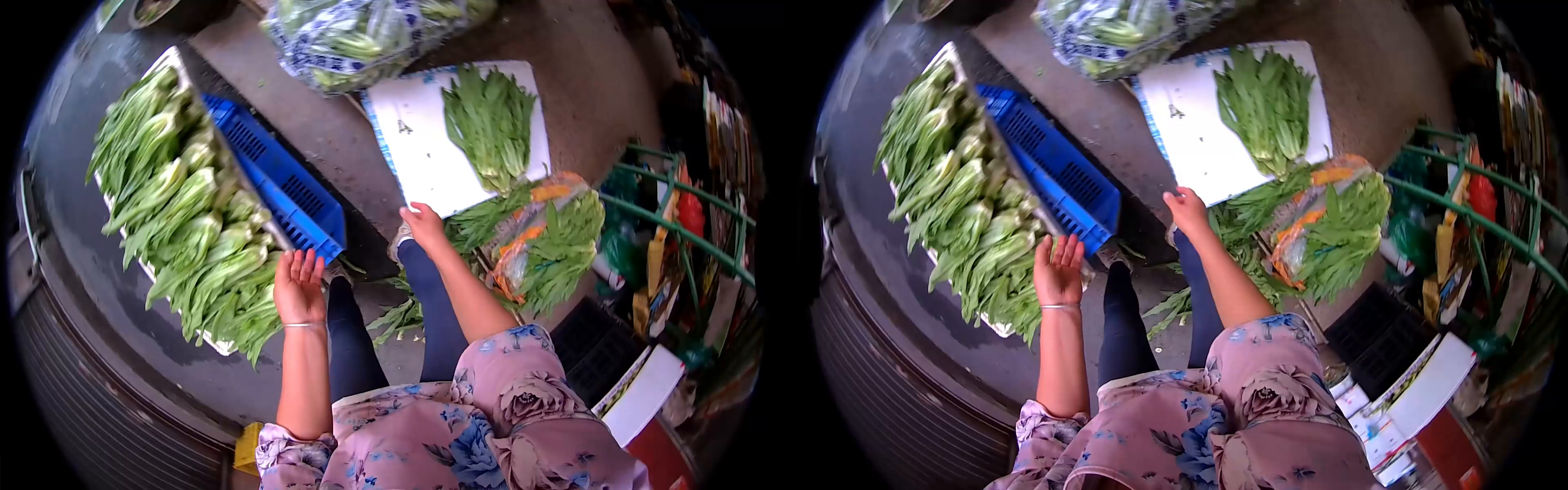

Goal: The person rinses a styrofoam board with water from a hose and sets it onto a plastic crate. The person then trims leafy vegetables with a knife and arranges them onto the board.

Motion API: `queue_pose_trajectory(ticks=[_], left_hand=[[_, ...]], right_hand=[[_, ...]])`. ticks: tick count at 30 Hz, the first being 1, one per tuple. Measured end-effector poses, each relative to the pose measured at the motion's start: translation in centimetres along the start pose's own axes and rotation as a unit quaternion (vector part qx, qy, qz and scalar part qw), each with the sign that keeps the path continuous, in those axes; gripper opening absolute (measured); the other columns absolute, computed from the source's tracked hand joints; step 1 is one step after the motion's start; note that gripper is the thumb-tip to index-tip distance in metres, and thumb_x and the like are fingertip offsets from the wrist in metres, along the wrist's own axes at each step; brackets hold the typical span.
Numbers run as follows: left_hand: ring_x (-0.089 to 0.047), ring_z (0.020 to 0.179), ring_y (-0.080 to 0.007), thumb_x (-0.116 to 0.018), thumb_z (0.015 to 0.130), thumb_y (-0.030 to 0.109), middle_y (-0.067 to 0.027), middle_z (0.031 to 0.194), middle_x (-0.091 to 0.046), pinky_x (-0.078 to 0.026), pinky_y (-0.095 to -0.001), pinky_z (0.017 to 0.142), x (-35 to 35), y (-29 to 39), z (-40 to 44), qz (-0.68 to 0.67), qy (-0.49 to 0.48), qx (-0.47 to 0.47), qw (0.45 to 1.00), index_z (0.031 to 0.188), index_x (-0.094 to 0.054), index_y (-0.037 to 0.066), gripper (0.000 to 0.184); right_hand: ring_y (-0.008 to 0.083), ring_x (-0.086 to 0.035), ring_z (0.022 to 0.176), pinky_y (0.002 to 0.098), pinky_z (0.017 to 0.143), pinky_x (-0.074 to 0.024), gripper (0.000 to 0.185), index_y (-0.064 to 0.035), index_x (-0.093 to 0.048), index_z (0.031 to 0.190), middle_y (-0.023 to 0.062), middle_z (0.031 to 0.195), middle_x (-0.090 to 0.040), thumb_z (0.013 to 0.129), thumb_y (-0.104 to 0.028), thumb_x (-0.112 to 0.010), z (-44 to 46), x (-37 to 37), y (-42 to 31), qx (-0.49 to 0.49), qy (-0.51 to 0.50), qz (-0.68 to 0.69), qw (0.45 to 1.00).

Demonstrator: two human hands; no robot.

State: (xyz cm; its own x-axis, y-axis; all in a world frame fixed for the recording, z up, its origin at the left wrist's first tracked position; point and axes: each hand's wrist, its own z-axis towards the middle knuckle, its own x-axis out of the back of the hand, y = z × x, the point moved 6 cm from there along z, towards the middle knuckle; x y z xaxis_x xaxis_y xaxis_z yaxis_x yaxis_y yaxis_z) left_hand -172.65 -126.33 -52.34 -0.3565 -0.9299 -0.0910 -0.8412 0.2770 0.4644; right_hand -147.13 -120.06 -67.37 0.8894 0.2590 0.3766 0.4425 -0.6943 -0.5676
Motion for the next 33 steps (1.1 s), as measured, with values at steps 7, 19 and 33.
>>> queue_pose_trajectory(ticks=[7,19,33], left_hand=[[-0.056,0.094,-0.0226,-0.053,0.083,0.023,-0.0109,0.101,-0.057,-0.044,-0.0329,0.08,-13.4,-18.5,3.6,0.334,-0.181,0.155,0.912,0.113,-0.045,0.003,0.036],[-0.054,0.074,-0.0202,-0.069,0.069,0.043,-0.0187,0.097,-0.055,-0.048,-0.0282,0.062,-31.6,-43.8,15.0,0.604,-0.185,-0.057,0.773,0.114,-0.036,-0.007,0.075],[-0.044,0.109,-0.0304,-0.064,0.066,0.055,-0.0184,0.118,-0.045,-0.034,-0.0428,0.094,-27.3,-45.4,17.3,0.475,-0.196,0.151,0.844,0.125,-0.032,0.003,0.085]], right_hand=[[0.0213,-0.058,0.077,0.0313,0.07,-0.0453,0.038,-0.0016,-0.06,0.09,0.0112,0.084,-0.062,0.078,-0.037,-0.056,6.2,19.9,19.3,-0.136,0.172,0.055,0.974],[0.025,-0.05,0.104,0.0318,0.088,-0.0389,0.053,-0.0092,-0.039,0.126,0.0146,0.119,-0.049,0.079,-0.029,-0.053,31.1,35.4,18.8,-0.049,0.207,0.052,0.976],[0.0268,-0.039,0.114,0.0411,0.093,-0.0308,0.086,-0.0027,-0.03,0.128,0.0149,0.122,-0.042,0.067,-0.053,-0.063,32.4,35.1,21.5,-0.096,0.03,0.276,0.956]])
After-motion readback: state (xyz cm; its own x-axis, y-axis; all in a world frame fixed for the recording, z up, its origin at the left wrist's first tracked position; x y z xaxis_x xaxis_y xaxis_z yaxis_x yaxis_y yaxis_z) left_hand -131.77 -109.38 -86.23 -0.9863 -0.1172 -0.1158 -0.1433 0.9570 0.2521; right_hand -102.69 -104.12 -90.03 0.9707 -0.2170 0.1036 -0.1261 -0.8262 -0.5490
